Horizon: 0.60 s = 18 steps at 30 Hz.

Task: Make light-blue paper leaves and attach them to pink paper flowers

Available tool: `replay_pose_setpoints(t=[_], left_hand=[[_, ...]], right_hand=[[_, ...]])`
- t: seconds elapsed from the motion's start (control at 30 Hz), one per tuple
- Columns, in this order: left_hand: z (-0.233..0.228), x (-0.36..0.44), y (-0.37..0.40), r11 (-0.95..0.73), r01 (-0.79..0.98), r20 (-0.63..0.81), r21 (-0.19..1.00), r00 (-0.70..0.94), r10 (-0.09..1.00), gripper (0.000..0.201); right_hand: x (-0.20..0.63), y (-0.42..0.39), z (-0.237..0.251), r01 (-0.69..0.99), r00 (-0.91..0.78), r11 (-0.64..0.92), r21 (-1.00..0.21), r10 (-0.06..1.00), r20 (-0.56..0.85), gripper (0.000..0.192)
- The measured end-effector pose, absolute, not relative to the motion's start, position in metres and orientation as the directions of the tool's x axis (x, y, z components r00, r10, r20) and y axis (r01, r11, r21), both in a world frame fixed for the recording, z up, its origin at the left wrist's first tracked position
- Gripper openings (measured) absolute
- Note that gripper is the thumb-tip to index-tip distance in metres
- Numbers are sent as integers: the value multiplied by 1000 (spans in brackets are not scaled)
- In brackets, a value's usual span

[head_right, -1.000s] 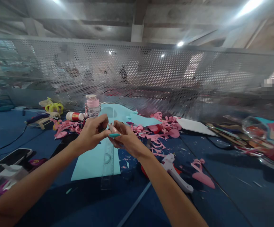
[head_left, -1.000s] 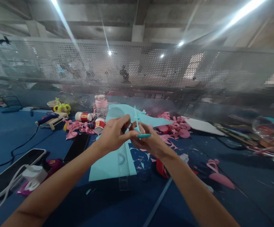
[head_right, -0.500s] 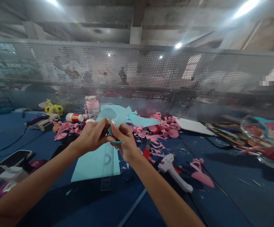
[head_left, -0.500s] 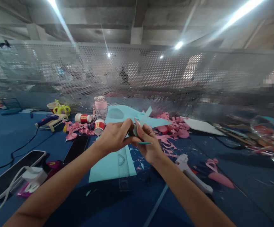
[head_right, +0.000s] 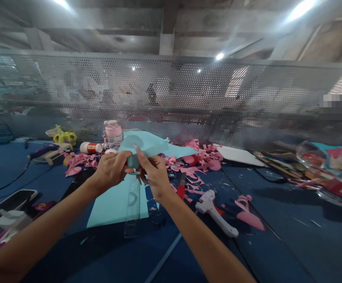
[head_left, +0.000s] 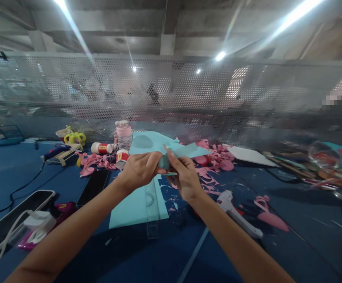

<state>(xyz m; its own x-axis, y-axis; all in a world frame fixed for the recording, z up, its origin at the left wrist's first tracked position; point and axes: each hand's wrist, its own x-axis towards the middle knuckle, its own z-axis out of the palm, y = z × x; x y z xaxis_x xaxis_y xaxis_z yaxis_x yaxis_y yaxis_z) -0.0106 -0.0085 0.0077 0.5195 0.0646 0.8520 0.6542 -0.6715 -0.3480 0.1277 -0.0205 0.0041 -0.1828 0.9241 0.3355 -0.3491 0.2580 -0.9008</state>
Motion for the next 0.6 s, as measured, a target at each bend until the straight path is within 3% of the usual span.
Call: replay_pose_setpoints(t=[0.2, 0.37, 0.6], left_hand=[[7, -12, -7, -706, 630, 872, -322, 488, 38, 36], [10, -14, -8, -747, 587, 859, -311, 510, 43, 31], [19, -26, -8, -847, 510, 762, -149, 605, 230, 16]], right_hand=[[135, -24, 15, -289, -251, 305, -907, 890, 380, 28], [138, -23, 15, -332, -316, 230, -915, 886, 338, 30], [145, -21, 17, -330, -490, 89, -940, 835, 251, 30]])
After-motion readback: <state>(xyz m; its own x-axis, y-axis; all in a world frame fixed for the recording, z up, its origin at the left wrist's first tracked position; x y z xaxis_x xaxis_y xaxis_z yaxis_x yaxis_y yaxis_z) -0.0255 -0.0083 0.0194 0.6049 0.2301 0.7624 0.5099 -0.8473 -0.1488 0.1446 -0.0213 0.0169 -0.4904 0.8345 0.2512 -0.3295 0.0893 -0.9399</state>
